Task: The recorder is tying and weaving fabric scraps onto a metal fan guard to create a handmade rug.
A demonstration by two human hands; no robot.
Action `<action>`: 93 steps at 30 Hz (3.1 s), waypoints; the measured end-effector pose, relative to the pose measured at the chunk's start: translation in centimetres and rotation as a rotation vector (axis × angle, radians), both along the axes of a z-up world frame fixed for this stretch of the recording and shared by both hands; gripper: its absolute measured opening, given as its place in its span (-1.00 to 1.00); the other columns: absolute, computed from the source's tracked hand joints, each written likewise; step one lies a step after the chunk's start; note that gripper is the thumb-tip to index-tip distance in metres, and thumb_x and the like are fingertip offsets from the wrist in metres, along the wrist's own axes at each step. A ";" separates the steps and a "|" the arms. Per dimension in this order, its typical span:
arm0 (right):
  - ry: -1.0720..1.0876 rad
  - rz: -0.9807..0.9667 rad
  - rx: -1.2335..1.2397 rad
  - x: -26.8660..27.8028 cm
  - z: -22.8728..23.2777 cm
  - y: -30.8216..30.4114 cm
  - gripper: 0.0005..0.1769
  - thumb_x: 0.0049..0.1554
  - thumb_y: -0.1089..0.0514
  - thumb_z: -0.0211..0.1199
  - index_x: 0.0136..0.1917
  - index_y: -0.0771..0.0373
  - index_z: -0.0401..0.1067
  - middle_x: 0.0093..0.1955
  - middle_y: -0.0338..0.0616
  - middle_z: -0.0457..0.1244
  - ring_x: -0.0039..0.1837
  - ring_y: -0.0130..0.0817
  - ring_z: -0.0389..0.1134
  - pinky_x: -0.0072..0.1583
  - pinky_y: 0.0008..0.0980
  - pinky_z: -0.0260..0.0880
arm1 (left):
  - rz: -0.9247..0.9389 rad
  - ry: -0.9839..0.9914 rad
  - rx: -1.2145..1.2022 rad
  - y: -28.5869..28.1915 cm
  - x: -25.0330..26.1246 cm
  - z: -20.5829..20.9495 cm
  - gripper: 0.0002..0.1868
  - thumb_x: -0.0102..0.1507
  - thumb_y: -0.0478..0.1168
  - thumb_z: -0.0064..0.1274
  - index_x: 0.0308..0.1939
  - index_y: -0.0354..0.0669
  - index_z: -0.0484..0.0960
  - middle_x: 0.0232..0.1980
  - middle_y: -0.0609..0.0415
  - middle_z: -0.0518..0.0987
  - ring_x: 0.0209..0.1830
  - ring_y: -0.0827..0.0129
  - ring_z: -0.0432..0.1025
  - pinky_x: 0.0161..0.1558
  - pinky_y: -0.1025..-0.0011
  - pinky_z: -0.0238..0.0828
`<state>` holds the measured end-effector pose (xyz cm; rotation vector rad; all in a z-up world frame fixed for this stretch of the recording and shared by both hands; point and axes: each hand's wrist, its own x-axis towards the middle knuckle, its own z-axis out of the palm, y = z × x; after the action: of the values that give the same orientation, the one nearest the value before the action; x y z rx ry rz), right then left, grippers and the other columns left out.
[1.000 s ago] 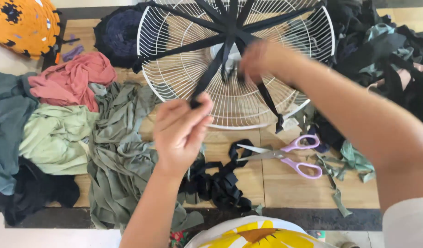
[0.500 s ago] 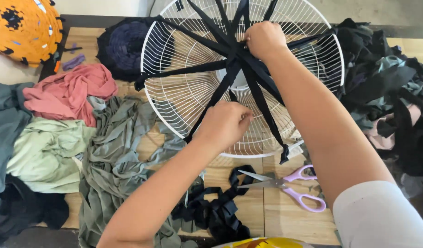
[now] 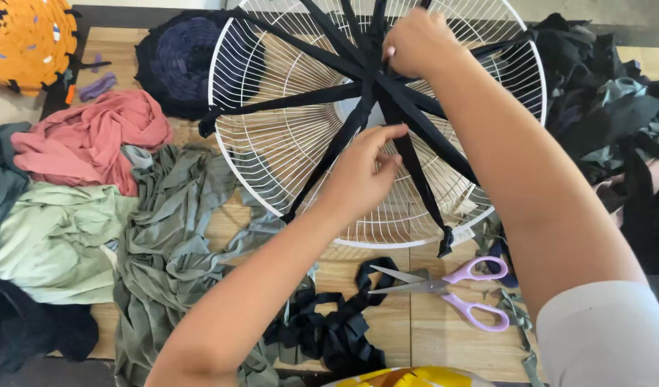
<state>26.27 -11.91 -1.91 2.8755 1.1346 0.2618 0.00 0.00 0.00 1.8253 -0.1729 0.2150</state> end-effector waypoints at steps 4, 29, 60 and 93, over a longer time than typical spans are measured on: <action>0.354 -0.034 -0.126 -1.4 1.2 1.6 -0.71 0.11 0.13 0.22 0.07 -0.04 0.62 -0.08 -0.16 0.43 0.10 -0.09 0.41 0.33 0.14 0.09 | -0.001 0.327 0.244 0.9 5.2 -3.7 -0.60 0.30 -0.24 0.04 0.23 -0.15 0.56 0.00 -0.18 0.66 -0.16 0.10 0.61 -0.08 0.28 0.54; 0.273 0.059 0.758 -13.9 7.4 -4.1 -0.86 0.26 0.28 0.27 0.08 0.18 0.60 -0.04 -0.12 0.42 -0.07 -0.33 0.46 -0.04 -0.37 0.43 | 0.101 0.034 0.442 1.8 -6.6 5.3 -0.76 0.25 -0.17 0.24 -0.34 -0.30 0.63 -0.40 -0.13 0.56 -0.44 -0.01 0.47 -0.36 0.13 0.35; 0.271 0.096 0.765 -38.9 4.4 -3.6 -0.49 -0.03 0.41 0.33 0.20 0.12 0.55 0.16 -0.04 0.25 0.07 -0.13 0.37 0.11 -0.25 0.46 | 0.114 -0.229 0.334 3.2 -21.2 2.6 -0.66 0.05 -0.40 0.30 -0.10 -0.03 0.76 -0.20 0.12 0.65 -0.24 0.18 0.47 -0.14 0.29 0.43; 0.779 -0.403 0.909 -37.0 2.8 -6.8 -0.71 0.15 0.05 0.40 -0.07 0.36 0.58 -0.42 -0.09 0.35 -0.38 -0.54 0.20 -0.34 -0.47 0.16 | -0.159 -0.383 0.526 0.0 -20.7 2.5 -0.59 0.07 -0.30 0.25 0.03 -0.02 0.68 0.04 0.03 0.58 0.06 0.12 0.50 0.08 0.17 0.42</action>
<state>-10.75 -18.74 0.86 4.1152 0.4425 -0.5661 -20.72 0.01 2.53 2.2618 -0.6945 0.4372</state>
